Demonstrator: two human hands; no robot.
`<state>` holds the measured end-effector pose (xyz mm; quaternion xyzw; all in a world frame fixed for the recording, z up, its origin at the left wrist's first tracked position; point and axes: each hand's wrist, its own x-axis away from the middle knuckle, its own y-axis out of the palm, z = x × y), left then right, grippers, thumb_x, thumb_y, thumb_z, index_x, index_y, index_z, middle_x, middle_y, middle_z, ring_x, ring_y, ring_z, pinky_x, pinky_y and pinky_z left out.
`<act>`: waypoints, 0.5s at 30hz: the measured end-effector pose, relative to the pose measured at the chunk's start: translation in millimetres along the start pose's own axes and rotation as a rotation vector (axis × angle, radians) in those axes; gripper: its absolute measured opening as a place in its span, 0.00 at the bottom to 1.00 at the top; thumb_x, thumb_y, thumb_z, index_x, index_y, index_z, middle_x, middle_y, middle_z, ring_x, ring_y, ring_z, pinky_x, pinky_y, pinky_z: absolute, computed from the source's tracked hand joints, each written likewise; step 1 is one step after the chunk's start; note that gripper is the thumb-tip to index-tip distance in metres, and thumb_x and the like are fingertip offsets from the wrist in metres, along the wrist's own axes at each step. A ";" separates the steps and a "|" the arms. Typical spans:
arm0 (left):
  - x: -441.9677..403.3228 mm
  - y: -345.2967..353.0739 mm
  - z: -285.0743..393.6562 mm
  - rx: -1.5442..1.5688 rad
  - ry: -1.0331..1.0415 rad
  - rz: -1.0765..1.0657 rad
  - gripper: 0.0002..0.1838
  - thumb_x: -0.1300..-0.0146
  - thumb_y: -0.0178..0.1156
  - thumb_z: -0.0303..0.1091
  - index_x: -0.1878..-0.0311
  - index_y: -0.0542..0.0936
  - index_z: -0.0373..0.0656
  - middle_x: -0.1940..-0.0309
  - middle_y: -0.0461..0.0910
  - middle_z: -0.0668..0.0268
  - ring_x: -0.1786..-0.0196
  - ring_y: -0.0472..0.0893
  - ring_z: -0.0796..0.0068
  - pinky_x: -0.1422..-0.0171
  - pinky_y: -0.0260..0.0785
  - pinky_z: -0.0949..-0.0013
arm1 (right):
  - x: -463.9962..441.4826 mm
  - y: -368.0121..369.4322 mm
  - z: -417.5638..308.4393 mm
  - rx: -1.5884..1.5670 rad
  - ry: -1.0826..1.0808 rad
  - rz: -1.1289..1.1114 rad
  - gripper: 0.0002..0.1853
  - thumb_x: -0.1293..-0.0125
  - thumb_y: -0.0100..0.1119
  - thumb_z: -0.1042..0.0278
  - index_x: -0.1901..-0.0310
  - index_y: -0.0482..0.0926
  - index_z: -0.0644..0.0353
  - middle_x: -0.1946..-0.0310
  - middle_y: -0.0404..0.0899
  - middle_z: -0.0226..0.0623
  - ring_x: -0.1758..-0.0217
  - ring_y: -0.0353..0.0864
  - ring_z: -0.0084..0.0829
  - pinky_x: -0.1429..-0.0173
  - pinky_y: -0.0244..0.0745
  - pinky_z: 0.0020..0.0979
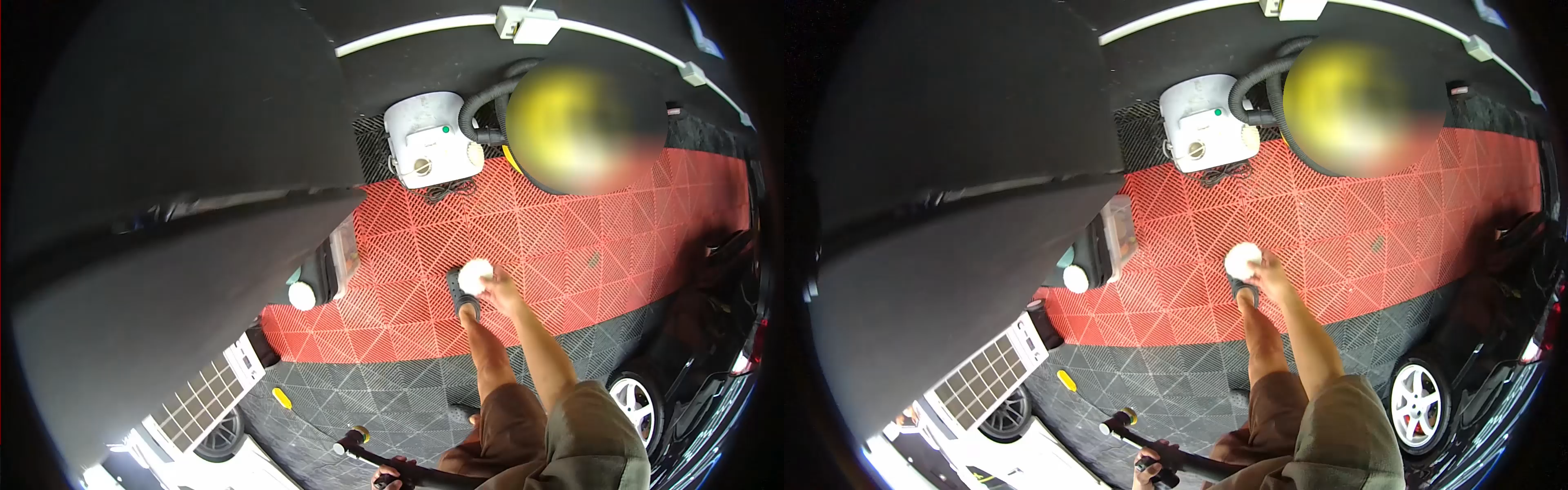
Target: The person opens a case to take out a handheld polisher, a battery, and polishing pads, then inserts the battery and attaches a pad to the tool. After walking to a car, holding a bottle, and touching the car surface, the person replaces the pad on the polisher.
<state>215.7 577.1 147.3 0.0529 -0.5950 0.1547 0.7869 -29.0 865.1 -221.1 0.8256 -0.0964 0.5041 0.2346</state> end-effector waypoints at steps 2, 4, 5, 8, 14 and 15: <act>-10.8 -44.2 -84.7 0.311 0.279 -0.152 0.15 0.49 0.66 0.32 0.58 0.75 0.45 0.43 0.74 0.49 0.37 0.74 0.40 0.31 0.66 0.36 | 54.4 7.1 15.5 -0.017 -0.008 -0.036 0.27 0.33 0.59 0.77 0.33 0.64 0.63 0.45 0.77 0.43 0.43 0.79 0.38 0.43 0.81 0.41; 27.3 -31.1 -88.0 0.361 0.298 -0.094 0.16 0.50 0.65 0.28 0.57 0.75 0.42 0.47 0.78 0.51 0.38 0.75 0.41 0.30 0.65 0.38 | 123.0 23.0 36.3 -0.141 -0.072 -0.325 0.21 0.32 0.60 0.77 0.39 0.70 0.61 0.49 0.78 0.38 0.49 0.81 0.32 0.51 0.82 0.33; 39.7 -36.6 -110.2 0.425 0.335 -0.091 0.14 0.48 0.65 0.28 0.57 0.76 0.39 0.44 0.75 0.55 0.40 0.78 0.45 0.34 0.70 0.46 | 158.4 38.2 35.4 -0.128 -0.074 -0.405 0.20 0.32 0.60 0.77 0.40 0.70 0.62 0.49 0.78 0.38 0.48 0.81 0.32 0.49 0.82 0.33; 85.0 -44.0 -160.7 0.529 0.467 -0.061 0.16 0.49 0.65 0.23 0.55 0.77 0.38 0.43 0.74 0.55 0.39 0.78 0.50 0.34 0.70 0.48 | 287.9 94.7 17.5 -0.026 -0.082 -0.573 0.15 0.34 0.61 0.80 0.47 0.74 0.62 0.49 0.79 0.39 0.48 0.81 0.31 0.45 0.80 0.33; 174.4 -75.4 -301.4 0.772 0.821 -0.022 0.20 0.47 0.66 0.20 0.48 0.78 0.35 0.43 0.73 0.57 0.41 0.79 0.56 0.37 0.74 0.56 | 528.4 162.5 71.4 0.528 -0.965 -1.119 0.14 0.49 0.69 0.87 0.64 0.76 0.61 0.47 0.74 0.43 0.41 0.78 0.39 0.35 0.74 0.39; 193.6 -80.3 -322.3 0.817 0.833 -0.003 0.20 0.47 0.66 0.20 0.48 0.78 0.34 0.43 0.73 0.57 0.42 0.79 0.56 0.37 0.74 0.57 | 566.8 168.2 88.8 0.572 -1.020 -1.177 0.14 0.49 0.70 0.87 0.65 0.76 0.61 0.46 0.73 0.43 0.40 0.78 0.40 0.34 0.73 0.39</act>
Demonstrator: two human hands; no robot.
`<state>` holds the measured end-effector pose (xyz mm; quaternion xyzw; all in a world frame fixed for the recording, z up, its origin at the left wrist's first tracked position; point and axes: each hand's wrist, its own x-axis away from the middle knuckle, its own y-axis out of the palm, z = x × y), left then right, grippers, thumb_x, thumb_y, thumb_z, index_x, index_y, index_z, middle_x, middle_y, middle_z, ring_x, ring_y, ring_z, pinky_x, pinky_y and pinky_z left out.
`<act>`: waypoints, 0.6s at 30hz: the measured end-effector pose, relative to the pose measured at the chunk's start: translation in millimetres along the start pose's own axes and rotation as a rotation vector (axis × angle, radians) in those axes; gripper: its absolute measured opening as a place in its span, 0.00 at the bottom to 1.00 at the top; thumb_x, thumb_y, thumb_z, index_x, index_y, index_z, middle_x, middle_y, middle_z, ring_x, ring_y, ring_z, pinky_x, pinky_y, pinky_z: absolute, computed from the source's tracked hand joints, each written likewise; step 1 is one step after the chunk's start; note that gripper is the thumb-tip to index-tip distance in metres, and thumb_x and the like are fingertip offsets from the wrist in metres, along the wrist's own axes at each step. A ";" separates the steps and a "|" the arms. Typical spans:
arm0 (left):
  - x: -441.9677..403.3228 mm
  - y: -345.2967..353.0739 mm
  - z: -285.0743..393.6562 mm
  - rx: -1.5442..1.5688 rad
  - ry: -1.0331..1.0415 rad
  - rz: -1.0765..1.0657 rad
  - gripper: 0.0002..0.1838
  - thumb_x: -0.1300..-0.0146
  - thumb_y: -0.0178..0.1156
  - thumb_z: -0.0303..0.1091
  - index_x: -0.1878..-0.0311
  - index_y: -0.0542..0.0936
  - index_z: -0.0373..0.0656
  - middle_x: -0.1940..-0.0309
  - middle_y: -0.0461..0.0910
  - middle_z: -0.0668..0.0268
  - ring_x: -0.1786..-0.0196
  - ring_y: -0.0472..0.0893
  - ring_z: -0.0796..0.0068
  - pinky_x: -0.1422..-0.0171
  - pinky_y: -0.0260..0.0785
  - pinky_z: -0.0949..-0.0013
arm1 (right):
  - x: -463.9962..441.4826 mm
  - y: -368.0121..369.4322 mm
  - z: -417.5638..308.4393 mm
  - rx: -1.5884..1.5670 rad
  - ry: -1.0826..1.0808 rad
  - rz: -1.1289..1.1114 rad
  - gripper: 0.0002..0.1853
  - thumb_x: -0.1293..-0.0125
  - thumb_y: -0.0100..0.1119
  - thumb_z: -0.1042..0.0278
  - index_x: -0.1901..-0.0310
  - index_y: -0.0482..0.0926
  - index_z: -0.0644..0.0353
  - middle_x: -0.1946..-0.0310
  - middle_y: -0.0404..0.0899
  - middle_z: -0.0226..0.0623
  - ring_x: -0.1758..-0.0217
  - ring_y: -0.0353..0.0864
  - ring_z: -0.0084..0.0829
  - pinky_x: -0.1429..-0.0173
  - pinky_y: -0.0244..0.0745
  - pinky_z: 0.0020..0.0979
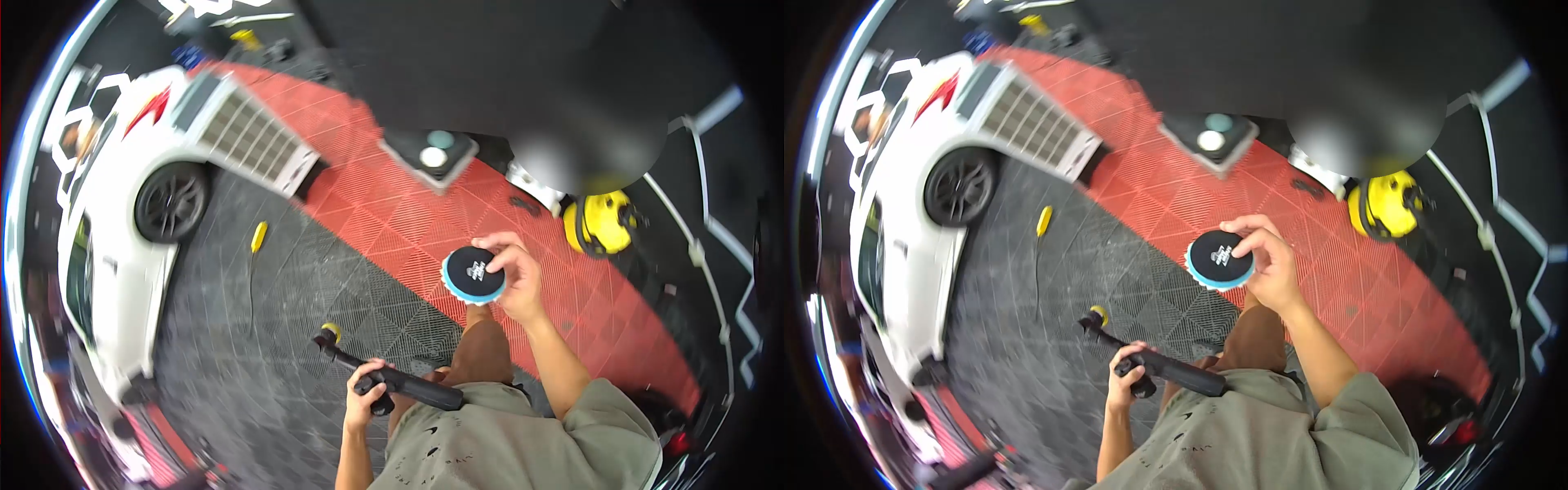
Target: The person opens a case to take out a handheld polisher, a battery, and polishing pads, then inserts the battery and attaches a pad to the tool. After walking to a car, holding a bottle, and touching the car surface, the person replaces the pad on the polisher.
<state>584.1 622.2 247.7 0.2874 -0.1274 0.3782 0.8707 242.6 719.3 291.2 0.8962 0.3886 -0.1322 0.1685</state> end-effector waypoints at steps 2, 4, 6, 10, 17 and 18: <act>50.1 -24.5 15.3 0.000 0.094 0.036 0.19 0.46 0.66 0.25 0.49 0.78 0.36 0.44 0.72 0.56 0.40 0.78 0.54 0.47 0.80 0.62 | 12.4 66.8 -33.0 0.029 -0.136 -0.159 0.16 0.51 0.73 0.85 0.65 0.74 0.61 0.46 0.72 0.45 0.38 0.77 0.43 0.31 0.73 0.44; 79.3 -37.6 27.7 0.003 0.207 0.060 0.18 0.45 0.66 0.27 0.50 0.80 0.36 0.44 0.72 0.56 0.39 0.78 0.54 0.54 0.81 0.66 | 14.5 116.6 -55.6 -0.012 -0.211 -0.274 0.18 0.51 0.74 0.84 0.65 0.73 0.61 0.46 0.71 0.46 0.38 0.77 0.45 0.32 0.74 0.44; 106.3 -58.6 46.6 0.033 0.282 0.108 0.19 0.45 0.70 0.34 0.51 0.81 0.37 0.45 0.72 0.57 0.41 0.79 0.56 0.56 0.81 0.67 | 21.0 175.7 -70.6 -0.030 -0.272 -0.392 0.19 0.51 0.75 0.83 0.64 0.72 0.61 0.46 0.71 0.46 0.38 0.77 0.46 0.33 0.75 0.45; 132.6 -91.4 88.9 0.116 0.345 0.112 0.23 0.46 0.72 0.39 0.50 0.81 0.37 0.44 0.72 0.57 0.41 0.78 0.58 0.57 0.82 0.67 | 36.8 278.5 -76.1 -0.393 -0.050 -0.621 0.20 0.46 0.75 0.76 0.59 0.71 0.61 0.51 0.74 0.43 0.42 0.79 0.39 0.39 0.78 0.41; 134.1 -157.9 174.3 0.171 0.387 0.237 0.18 0.46 0.69 0.34 0.52 0.83 0.37 0.49 0.78 0.57 0.47 0.79 0.67 0.43 0.74 0.64 | 25.8 420.9 -51.2 -0.503 0.683 -0.733 0.17 0.35 0.65 0.76 0.47 0.73 0.65 0.62 0.80 0.32 0.65 0.79 0.19 0.62 0.76 0.21; 130.9 -167.8 181.6 0.132 0.404 0.274 0.17 0.45 0.69 0.33 0.52 0.83 0.37 0.48 0.78 0.58 0.47 0.79 0.67 0.43 0.74 0.64 | 16.4 435.9 -42.5 -0.518 0.695 -0.772 0.17 0.35 0.65 0.76 0.47 0.73 0.65 0.62 0.80 0.32 0.65 0.79 0.19 0.62 0.76 0.21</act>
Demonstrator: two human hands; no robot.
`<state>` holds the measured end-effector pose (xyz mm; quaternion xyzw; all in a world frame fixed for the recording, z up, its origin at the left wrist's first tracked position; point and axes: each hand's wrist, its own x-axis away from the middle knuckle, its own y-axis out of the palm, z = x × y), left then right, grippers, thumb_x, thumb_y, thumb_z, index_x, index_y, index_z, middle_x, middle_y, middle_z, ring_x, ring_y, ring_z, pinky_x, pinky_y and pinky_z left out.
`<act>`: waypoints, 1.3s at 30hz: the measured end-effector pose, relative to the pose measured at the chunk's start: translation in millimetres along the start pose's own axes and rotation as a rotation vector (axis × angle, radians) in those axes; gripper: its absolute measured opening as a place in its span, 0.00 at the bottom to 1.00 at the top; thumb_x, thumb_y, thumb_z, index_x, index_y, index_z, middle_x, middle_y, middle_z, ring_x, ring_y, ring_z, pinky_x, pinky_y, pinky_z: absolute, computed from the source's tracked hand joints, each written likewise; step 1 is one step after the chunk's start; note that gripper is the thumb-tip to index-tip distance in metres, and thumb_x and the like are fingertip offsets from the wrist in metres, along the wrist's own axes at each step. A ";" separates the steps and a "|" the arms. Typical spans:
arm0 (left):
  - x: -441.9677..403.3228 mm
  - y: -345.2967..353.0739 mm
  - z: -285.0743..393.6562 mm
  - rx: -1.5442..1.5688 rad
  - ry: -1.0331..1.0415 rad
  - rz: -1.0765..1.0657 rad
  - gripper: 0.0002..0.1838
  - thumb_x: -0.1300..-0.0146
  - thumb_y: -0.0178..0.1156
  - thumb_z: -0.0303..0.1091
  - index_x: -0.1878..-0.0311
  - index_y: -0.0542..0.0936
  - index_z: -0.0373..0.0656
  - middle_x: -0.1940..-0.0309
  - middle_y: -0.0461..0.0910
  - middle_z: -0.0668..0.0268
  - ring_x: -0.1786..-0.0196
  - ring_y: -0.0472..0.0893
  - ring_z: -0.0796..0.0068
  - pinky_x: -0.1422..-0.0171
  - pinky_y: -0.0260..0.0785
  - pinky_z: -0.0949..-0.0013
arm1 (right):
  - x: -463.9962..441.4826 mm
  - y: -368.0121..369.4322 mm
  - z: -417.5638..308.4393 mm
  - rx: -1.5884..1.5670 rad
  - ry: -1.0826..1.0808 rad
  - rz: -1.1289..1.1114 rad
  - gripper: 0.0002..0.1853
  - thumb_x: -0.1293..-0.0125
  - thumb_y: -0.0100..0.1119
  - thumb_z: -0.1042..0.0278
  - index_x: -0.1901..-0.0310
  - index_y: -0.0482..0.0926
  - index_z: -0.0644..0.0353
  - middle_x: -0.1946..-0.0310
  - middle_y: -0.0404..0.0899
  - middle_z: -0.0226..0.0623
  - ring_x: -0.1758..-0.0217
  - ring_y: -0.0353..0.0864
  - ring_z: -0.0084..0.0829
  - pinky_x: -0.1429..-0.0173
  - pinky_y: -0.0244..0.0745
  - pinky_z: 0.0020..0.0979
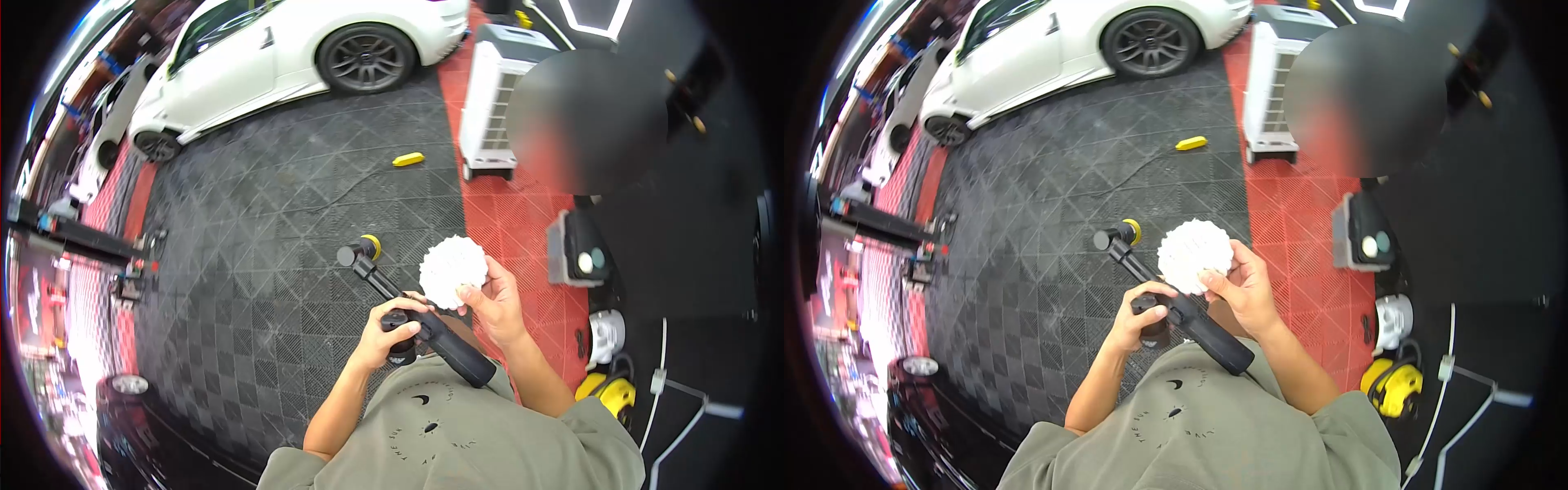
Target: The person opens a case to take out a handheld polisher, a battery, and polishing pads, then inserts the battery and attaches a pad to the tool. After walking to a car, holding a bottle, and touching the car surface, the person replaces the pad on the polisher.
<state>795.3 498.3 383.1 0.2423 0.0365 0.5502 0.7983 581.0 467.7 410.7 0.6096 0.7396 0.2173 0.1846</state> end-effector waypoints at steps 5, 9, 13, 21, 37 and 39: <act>-38.4 -47.1 45.9 -0.120 0.125 0.181 0.15 0.44 0.69 0.29 0.53 0.83 0.37 0.53 0.79 0.62 0.53 0.78 0.74 0.50 0.73 0.69 | -101.5 21.7 5.6 0.136 0.114 -0.208 0.16 0.32 0.62 0.72 0.46 0.74 0.67 0.59 0.81 0.33 0.63 0.79 0.18 0.63 0.75 0.21; -48.5 -83.1 67.4 -0.119 0.128 0.363 0.18 0.44 0.69 0.34 0.52 0.80 0.37 0.60 0.82 0.64 0.59 0.80 0.77 0.53 0.74 0.71 | -153.7 50.4 23.9 0.272 0.318 -0.352 0.16 0.32 0.61 0.73 0.45 0.74 0.68 0.58 0.81 0.33 0.61 0.80 0.19 0.58 0.76 0.22; -54.0 -134.0 94.7 0.095 0.106 0.425 0.14 0.42 0.69 0.32 0.55 0.80 0.38 0.63 0.82 0.68 0.62 0.80 0.80 0.56 0.74 0.73 | -194.9 84.1 56.4 0.387 0.358 -0.482 0.18 0.34 0.64 0.73 0.45 0.75 0.67 0.54 0.80 0.34 0.52 0.79 0.20 0.48 0.75 0.24; -6.3 -272.2 135.9 0.392 0.161 0.322 0.20 0.42 0.66 0.32 0.47 0.76 0.38 0.61 0.81 0.62 0.63 0.82 0.73 0.61 0.81 0.67 | -285.5 196.1 194.1 0.000 1.007 -0.489 0.33 0.28 0.48 0.37 0.36 0.71 0.59 0.42 0.76 0.38 0.43 0.78 0.34 0.41 0.76 0.42; 172.4 -502.0 233.9 0.688 0.273 0.659 0.14 0.39 0.67 0.32 0.53 0.79 0.39 0.58 0.81 0.60 0.59 0.82 0.71 0.58 0.82 0.65 | -378.3 453.1 451.3 -0.018 1.409 -0.629 0.20 0.28 0.50 0.61 0.41 0.74 0.66 0.50 0.82 0.43 0.50 0.85 0.34 0.44 0.82 0.35; 191.7 -520.9 248.9 0.705 0.299 0.798 0.08 0.38 0.67 0.29 0.58 0.82 0.39 0.58 0.81 0.63 0.57 0.83 0.73 0.58 0.80 0.67 | -384.4 519.8 440.6 0.076 1.362 -0.740 0.19 0.31 0.57 0.66 0.43 0.75 0.65 0.49 0.82 0.42 0.50 0.84 0.30 0.40 0.78 0.32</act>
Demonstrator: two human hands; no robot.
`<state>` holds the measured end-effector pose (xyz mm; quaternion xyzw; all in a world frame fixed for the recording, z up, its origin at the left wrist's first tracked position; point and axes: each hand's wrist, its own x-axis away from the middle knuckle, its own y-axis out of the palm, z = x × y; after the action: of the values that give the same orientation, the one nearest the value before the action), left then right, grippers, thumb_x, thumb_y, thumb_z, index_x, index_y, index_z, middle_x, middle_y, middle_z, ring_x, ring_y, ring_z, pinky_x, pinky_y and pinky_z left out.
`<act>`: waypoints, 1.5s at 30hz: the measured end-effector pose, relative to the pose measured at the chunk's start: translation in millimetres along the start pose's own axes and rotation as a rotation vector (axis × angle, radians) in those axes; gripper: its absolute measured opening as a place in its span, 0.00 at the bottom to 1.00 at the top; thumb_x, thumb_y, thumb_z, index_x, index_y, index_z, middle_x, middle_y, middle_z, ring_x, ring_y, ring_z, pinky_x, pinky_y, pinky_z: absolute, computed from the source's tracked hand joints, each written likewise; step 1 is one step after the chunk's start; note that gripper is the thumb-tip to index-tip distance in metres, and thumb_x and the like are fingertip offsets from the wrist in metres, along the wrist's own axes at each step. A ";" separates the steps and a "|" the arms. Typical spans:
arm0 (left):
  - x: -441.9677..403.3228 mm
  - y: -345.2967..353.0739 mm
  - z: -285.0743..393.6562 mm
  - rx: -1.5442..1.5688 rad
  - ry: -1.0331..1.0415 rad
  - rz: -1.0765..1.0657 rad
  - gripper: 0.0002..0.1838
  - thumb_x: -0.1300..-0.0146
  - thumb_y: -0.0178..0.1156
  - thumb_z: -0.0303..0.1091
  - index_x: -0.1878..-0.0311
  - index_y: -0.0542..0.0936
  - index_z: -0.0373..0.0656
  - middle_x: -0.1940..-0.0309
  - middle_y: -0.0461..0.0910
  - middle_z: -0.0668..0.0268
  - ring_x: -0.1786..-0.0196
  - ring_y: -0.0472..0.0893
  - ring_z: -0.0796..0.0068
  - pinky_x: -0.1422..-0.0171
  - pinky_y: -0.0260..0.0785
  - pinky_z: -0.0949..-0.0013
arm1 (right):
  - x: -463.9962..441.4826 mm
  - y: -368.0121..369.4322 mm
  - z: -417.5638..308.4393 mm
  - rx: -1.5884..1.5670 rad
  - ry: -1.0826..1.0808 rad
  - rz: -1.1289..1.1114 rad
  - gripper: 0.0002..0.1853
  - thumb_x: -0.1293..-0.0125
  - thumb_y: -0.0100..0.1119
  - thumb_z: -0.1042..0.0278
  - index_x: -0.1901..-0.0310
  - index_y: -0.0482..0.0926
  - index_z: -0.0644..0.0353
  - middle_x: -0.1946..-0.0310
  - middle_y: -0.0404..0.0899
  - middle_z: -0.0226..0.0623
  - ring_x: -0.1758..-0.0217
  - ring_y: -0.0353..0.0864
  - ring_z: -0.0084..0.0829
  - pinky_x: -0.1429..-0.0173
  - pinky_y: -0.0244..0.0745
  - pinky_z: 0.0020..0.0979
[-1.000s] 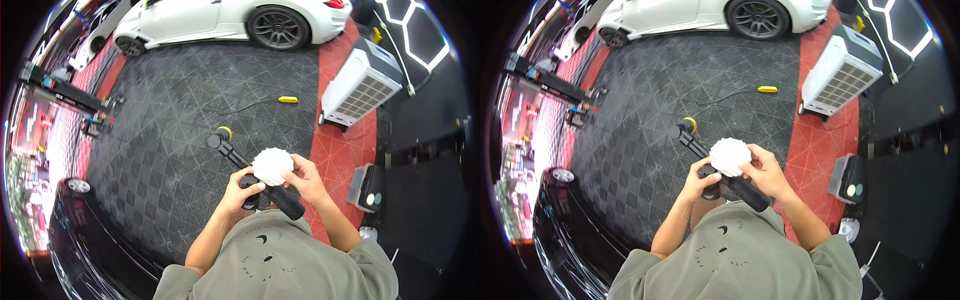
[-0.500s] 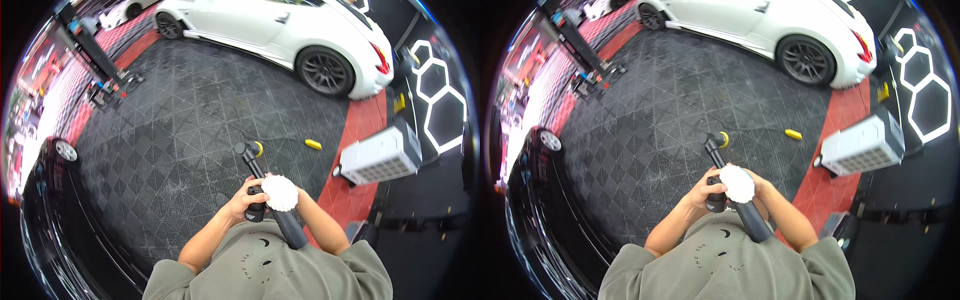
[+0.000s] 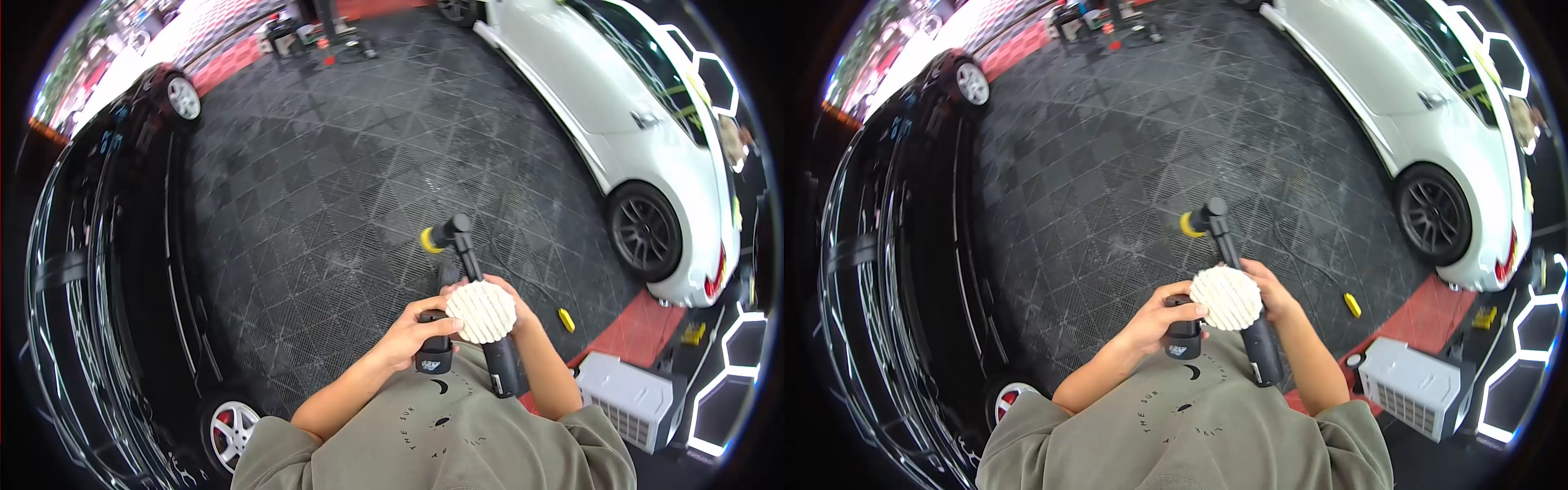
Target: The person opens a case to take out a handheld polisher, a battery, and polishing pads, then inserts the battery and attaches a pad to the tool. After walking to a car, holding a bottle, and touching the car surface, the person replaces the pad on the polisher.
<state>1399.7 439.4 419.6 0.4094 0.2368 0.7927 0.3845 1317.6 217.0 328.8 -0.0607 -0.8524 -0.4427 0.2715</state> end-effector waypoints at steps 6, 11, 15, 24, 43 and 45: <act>-73.1 -76.2 82.5 -0.364 0.395 0.167 0.05 0.37 0.66 0.28 0.60 0.82 0.38 0.66 0.82 0.67 0.62 0.79 0.80 0.56 0.72 0.74 | -84.5 8.8 -97.8 0.157 -0.210 -0.136 0.22 0.43 0.72 0.63 0.53 0.70 0.57 0.49 0.80 0.57 0.71 0.85 0.32 0.69 0.86 0.34; -199.9 -93.9 164.4 -0.377 0.324 0.291 0.07 0.36 0.65 0.29 0.59 0.81 0.36 0.70 0.82 0.67 0.66 0.81 0.81 0.58 0.72 0.75 | -172.7 40.9 -211.3 0.351 -0.310 -0.091 0.27 0.50 0.75 0.75 0.52 0.67 0.59 0.52 0.80 0.53 0.72 0.84 0.30 0.69 0.82 0.31; -274.0 -80.9 233.8 -0.348 0.331 0.215 0.13 0.38 0.66 0.26 0.50 0.82 0.36 0.66 0.83 0.65 0.67 0.82 0.80 0.58 0.75 0.76 | -241.7 60.6 -291.9 0.559 -0.320 -0.035 0.23 0.46 0.67 0.82 0.52 0.66 0.60 0.58 0.80 0.45 0.69 0.83 0.27 0.63 0.81 0.29; -383.4 -134.3 361.5 0.367 -0.143 -0.130 0.25 0.29 0.57 0.52 0.46 0.76 0.38 0.68 0.80 0.62 0.74 0.78 0.74 0.67 0.76 0.65 | -363.5 73.0 -412.2 0.745 -0.740 -0.230 0.20 0.47 0.63 0.87 0.60 0.65 0.56 0.60 0.84 0.49 0.60 0.85 0.32 0.53 0.81 0.33; -651.9 -240.0 734.0 -0.289 0.372 0.173 0.06 0.30 0.58 0.29 0.54 0.77 0.37 0.63 0.84 0.60 0.62 0.88 0.68 0.63 0.75 0.73 | -624.3 186.9 -614.4 0.921 -0.172 0.082 0.12 0.41 0.71 0.71 0.66 0.74 0.62 0.76 0.78 0.31 0.72 0.80 0.21 0.64 0.74 0.26; -669.4 -235.3 757.8 -0.236 0.326 0.169 0.08 0.30 0.58 0.30 0.53 0.78 0.35 0.64 0.83 0.60 0.63 0.88 0.69 0.63 0.76 0.72 | -649.0 191.0 -638.9 0.938 -0.164 0.052 0.12 0.40 0.71 0.71 0.66 0.74 0.62 0.75 0.78 0.32 0.72 0.80 0.22 0.64 0.74 0.26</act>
<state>2374.5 86.7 363.3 0.2463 0.1662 0.9001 0.3186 2193.2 -82.7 425.7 0.0123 -0.9771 0.0030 0.2125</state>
